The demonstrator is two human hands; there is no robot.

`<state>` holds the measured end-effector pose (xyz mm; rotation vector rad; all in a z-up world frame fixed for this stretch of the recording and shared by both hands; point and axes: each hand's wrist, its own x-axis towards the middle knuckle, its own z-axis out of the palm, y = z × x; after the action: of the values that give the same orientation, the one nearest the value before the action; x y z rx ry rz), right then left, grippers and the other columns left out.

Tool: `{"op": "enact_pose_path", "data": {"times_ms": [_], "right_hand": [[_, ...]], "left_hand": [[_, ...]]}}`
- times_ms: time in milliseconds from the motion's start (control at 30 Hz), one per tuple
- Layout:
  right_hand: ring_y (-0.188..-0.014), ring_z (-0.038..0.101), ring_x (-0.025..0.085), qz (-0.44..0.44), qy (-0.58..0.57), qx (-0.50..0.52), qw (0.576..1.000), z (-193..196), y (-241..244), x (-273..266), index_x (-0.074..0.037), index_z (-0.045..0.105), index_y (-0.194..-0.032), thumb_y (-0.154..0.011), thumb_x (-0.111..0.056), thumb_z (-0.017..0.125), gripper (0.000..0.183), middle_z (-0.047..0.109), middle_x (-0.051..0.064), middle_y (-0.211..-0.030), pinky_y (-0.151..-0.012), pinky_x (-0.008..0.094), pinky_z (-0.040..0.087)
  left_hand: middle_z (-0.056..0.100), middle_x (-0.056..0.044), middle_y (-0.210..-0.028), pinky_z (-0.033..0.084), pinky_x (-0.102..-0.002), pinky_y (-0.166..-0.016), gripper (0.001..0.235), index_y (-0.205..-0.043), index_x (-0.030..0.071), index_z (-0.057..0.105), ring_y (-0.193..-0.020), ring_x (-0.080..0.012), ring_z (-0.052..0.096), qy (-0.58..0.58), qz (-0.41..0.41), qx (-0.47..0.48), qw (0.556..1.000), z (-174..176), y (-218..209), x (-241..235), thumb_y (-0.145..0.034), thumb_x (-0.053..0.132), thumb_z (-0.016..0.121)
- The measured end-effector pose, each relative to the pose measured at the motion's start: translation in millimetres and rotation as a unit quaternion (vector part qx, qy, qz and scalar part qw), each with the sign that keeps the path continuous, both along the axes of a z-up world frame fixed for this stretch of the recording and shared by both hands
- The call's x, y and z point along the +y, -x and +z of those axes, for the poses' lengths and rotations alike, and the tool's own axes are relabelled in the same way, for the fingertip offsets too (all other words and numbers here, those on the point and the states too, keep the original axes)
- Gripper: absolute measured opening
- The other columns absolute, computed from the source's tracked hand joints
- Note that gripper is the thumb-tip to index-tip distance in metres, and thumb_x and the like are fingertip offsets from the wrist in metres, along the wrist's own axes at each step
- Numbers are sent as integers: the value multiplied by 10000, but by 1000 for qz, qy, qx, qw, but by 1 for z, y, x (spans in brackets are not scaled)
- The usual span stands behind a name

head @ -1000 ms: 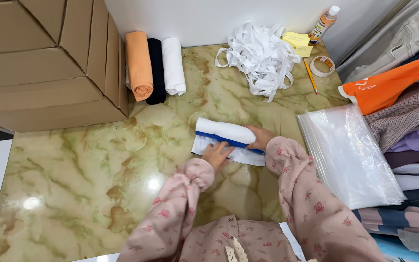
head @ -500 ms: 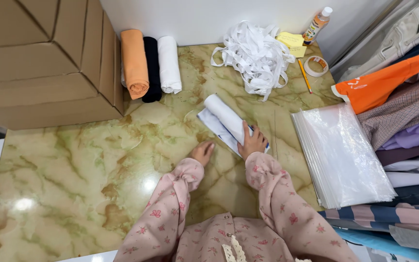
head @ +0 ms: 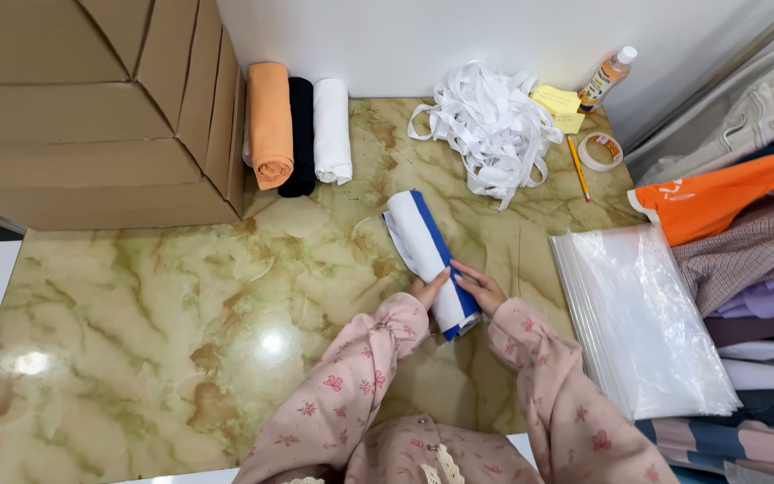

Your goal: The person takes a patterned shirt, a light blue shirt, and a pair of jeans from a clothing rack. They fold each item by hand on a marble-patterned table and place them in a row with other folded clothes.

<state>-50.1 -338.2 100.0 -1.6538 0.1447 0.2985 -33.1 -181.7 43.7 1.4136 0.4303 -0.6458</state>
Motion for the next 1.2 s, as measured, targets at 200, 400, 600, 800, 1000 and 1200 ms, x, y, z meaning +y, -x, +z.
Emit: {"op": "enact_pose_path", "data": {"times_ms": [200,400,600,800,1000,1200], "right_hand": [[-1317,495,492,-95,-136,151,974,-41,-14,36,-191,435,-1478,-780,-305,925,860,460,283,-1470,-1018,658,454],[-1529,176,408,-42,-170,65,982,9,-58,125,-113,344,-1583,-1059,-484,523,666,190,233,-1657,-1234,567,172],[-1512,272,354,158,287,-123,937,-23,-67,90,-319,509,-1476,-959,-337,662,540,278,12,-1675,-1160,707,199],[-1546,211,262,172,286,-103,937,-11,-60,92,-393,571,-1419,-907,-382,705,529,220,-59,-1688,-1190,651,130],[-1557,175,211,170,303,-79,934,-10,-58,94,-429,557,-1429,-904,-346,706,551,176,-101,-1695,-1210,603,83],[-1511,297,302,158,206,-151,954,-75,-81,72,-291,618,-1398,-914,-231,691,493,347,0,-1652,-1167,593,235]], "left_hand": [[662,-160,-1304,559,-442,-1004,843,-1381,134,615,-1239,-297,629,-32,64,-25,997,24,2,31,-757,653,842],[565,-293,-1404,482,-534,-1089,882,-1431,28,537,-1331,-428,530,-24,121,-111,986,107,-62,124,-807,598,790],[583,-242,-1399,513,-536,-1052,927,-1471,65,505,-1304,-386,563,-34,146,-154,977,135,-201,222,-796,601,845],[554,-175,-1457,438,-479,-1130,1017,-1458,91,512,-1357,-330,522,-261,14,-145,954,164,-265,279,-771,823,674],[717,-213,-1178,530,-537,-977,771,-1208,64,704,-1181,-399,655,-439,37,-139,887,136,-279,279,-986,733,393],[487,-104,-1309,574,-514,-919,321,-1249,121,518,-1227,-359,574,-568,26,-242,786,168,-212,249,-1044,368,507]]}}
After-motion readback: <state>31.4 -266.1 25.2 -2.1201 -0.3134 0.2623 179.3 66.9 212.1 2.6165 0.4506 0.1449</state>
